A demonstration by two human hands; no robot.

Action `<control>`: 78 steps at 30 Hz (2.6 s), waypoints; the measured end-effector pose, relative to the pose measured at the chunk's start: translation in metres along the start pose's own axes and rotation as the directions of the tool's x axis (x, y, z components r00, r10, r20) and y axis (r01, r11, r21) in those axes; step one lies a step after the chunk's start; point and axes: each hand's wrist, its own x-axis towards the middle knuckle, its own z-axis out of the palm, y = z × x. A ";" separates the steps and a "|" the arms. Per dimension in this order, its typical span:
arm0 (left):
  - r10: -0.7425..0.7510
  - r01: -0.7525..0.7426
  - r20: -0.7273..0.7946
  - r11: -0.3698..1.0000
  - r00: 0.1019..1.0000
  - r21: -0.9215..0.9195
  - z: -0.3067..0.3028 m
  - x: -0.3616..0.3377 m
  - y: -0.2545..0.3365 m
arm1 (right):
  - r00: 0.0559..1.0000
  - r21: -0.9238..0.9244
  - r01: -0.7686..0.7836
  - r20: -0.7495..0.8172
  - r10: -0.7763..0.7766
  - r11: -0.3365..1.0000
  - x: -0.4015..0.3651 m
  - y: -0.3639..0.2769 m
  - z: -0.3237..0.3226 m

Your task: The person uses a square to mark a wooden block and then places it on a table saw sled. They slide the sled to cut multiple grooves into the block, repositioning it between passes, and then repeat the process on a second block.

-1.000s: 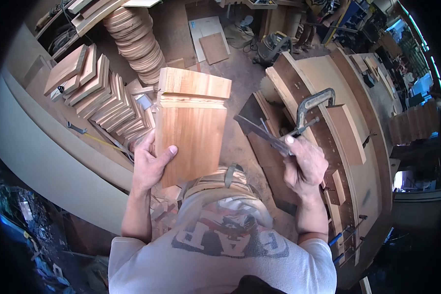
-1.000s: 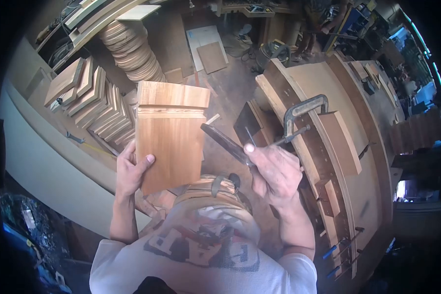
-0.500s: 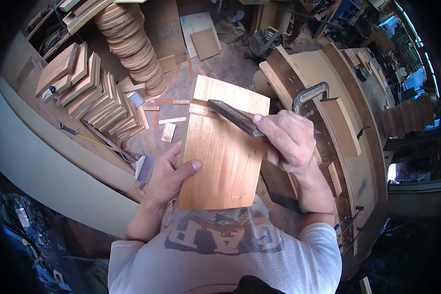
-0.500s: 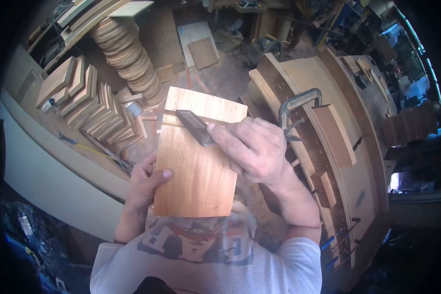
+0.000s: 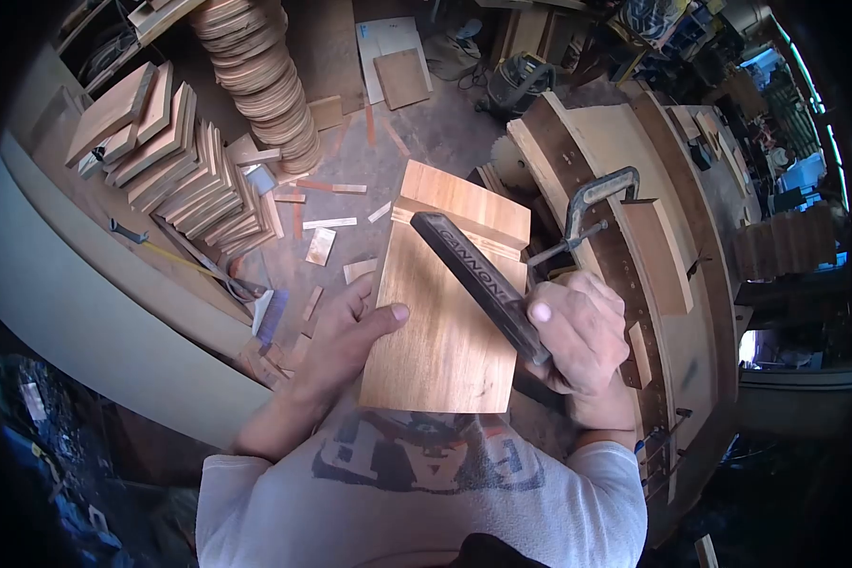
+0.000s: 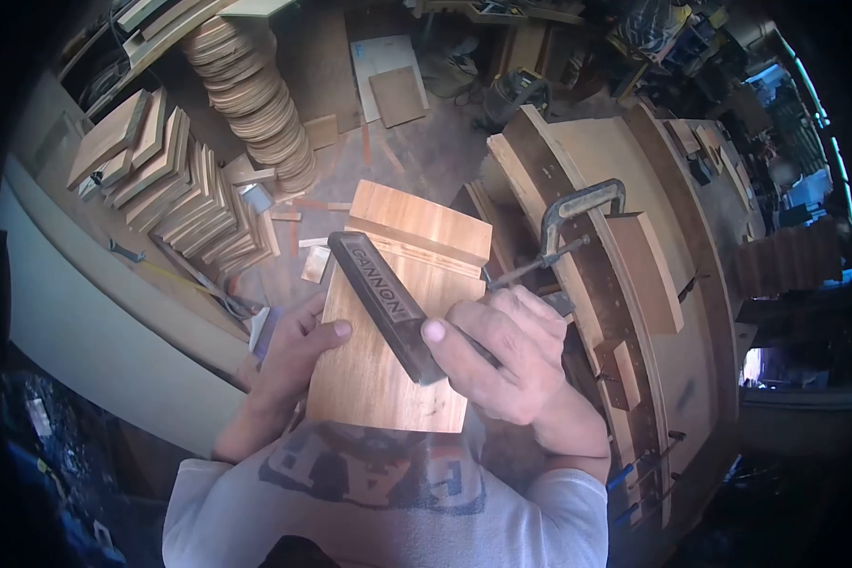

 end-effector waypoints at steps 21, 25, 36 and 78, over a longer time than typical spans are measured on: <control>0.287 -0.296 0.093 0.950 0.953 0.099 -0.003 0.028 0.016 | 0.331 0.560 -0.579 -0.503 0.798 0.593 -0.071 -0.025 -0.081; 0.440 -0.443 0.167 0.896 0.883 -0.020 0.023 0.081 0.033 | -0.064 0.893 -0.253 -0.399 0.915 0.372 -0.134 -0.051 -0.126; 0.224 0.078 0.606 0.899 0.763 -0.431 0.211 0.285 0.043 | -0.385 0.695 -0.436 -0.719 0.579 0.572 -0.268 -0.174 -0.196; 0.302 -0.838 0.862 -0.252 0.408 0.485 0.579 0.581 -0.040 | -0.645 0.564 -0.478 -0.746 0.166 0.673 -0.321 -0.045 -0.268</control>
